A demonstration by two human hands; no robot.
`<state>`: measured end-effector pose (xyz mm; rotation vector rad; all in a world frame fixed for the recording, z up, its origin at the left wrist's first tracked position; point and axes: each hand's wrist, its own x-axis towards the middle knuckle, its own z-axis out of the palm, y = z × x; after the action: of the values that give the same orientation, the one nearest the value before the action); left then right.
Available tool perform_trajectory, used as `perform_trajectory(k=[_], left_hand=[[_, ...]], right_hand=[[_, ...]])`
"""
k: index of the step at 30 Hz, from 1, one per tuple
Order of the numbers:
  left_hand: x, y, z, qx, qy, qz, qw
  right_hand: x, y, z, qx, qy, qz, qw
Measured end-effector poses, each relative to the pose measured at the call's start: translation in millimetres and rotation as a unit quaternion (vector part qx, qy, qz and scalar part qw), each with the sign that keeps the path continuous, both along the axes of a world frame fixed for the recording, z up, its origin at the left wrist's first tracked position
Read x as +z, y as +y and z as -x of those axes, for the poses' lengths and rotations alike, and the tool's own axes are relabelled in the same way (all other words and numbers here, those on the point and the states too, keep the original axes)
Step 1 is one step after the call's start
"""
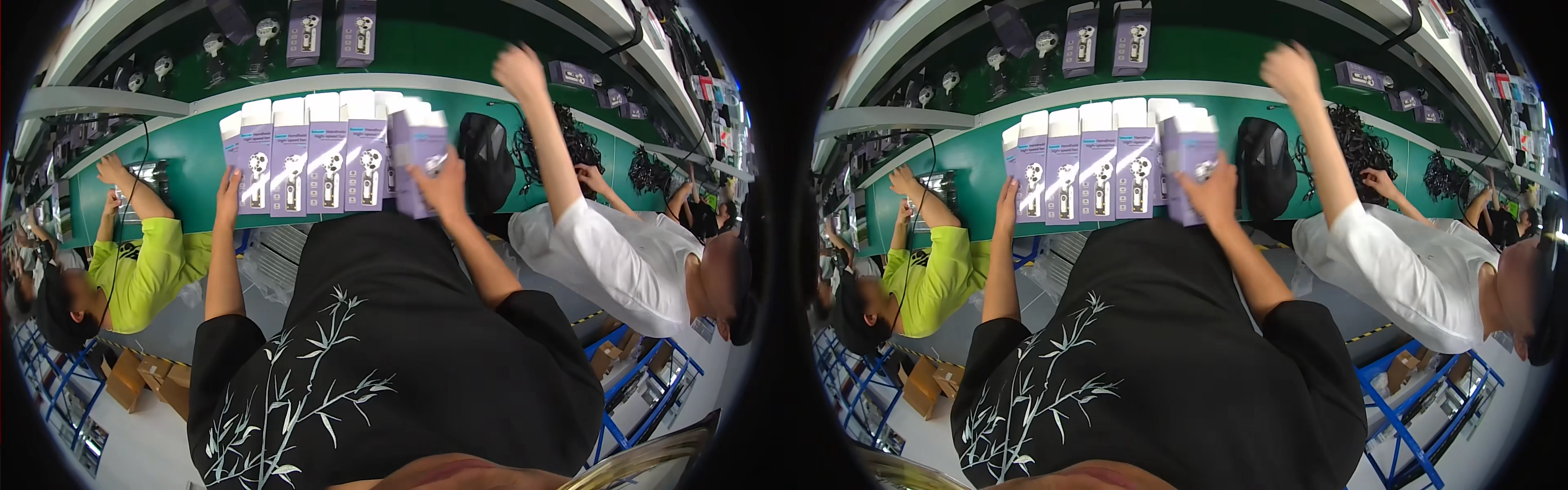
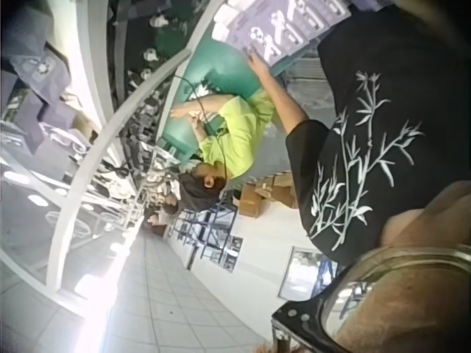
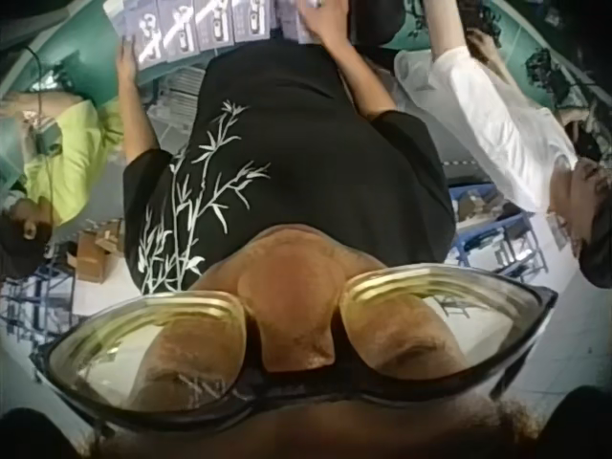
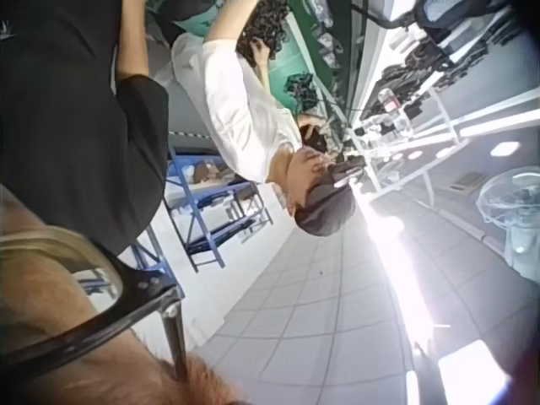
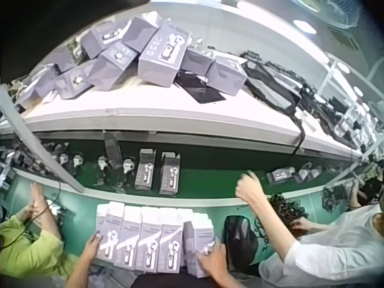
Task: The person arranges open packaging boxes on the workbench by hand. The person then takes handheld fans from the shelf above and inserts them into the packaging boxes.
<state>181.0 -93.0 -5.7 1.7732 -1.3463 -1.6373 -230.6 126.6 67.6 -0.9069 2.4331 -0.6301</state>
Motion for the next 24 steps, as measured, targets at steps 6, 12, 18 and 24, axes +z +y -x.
perform_trajectory(k=[6, 12, 18, 24], left_hand=[[-26.2, 3.9, 2.8, -0.051, 0.024, 0.027, 0.998], [-21.4, 6.2, 7.2, -0.134, 0.066, 0.002, 0.989], [-20.7, -3.3, 43.3, -0.240, -0.002, 0.087, 0.967], [-8.1, -11.9, 4.6, -0.157, -0.009, 0.112, 0.981]], right_hand=[[-30.9, -19.9, -35.3, 0.050, 0.050, 0.138, 0.988], [-18.8, -395.5, -84.8, 0.602, 0.485, 0.075, 0.629], [-73.8, -396.0, -41.8, 0.552, 0.376, 0.025, 0.744], [58.0, 43.2, -84.6, 0.073, -0.023, 0.021, 0.997]])
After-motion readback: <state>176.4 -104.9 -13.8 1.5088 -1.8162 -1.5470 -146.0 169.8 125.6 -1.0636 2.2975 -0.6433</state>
